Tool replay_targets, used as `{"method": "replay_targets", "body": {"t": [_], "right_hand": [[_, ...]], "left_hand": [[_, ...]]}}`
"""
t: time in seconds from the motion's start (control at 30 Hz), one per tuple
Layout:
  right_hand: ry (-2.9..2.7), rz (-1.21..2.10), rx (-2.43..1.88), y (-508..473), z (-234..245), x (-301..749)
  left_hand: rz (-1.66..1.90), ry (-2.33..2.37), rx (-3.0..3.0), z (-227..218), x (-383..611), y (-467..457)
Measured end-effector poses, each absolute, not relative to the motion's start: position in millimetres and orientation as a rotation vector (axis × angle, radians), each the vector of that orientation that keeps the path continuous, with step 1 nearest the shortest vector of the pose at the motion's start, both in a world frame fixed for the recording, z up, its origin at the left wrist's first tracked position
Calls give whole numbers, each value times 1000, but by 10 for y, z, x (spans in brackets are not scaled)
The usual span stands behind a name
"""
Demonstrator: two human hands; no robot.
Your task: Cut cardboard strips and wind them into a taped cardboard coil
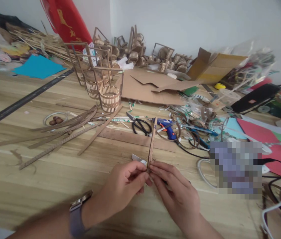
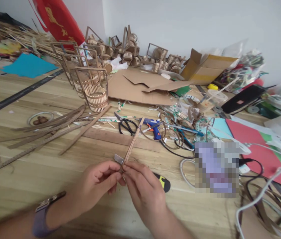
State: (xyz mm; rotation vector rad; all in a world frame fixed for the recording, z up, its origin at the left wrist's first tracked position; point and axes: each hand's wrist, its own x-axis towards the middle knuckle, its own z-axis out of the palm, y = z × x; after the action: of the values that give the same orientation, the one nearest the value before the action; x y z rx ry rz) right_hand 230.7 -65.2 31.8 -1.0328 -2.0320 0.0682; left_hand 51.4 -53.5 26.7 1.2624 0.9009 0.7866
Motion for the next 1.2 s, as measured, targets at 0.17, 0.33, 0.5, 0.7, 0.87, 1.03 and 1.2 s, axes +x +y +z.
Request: {"method": "replay_targets", "body": {"t": [0.17, 0.33, 0.5, 0.7, 0.87, 1.03, 1.2], "right_hand": [[-2023, 58, -1028, -668, 371, 2312], [-2043, 110, -996, -671, 382, 2323], [-2036, 211, -982, -639, 356, 2327], [-2067, 151, -965, -625, 329, 2327], [-2098, 131, -965, -622, 318, 2340], [-2147, 69, -973, -618, 324, 2335], [-2151, -4, -981, -629, 333, 2327]], "left_hand": [[844, 932, 1538, 303, 487, -540], [973, 998, 1929, 310, 472, -536], [1076, 1024, 2278, 310, 486, -551], [1100, 1014, 2504, 294, 486, -558], [1052, 1009, 2552, 276, 491, -553], [1022, 1010, 2574, 253, 488, -548], [958, 1004, 2585, 272, 482, -555]]}}
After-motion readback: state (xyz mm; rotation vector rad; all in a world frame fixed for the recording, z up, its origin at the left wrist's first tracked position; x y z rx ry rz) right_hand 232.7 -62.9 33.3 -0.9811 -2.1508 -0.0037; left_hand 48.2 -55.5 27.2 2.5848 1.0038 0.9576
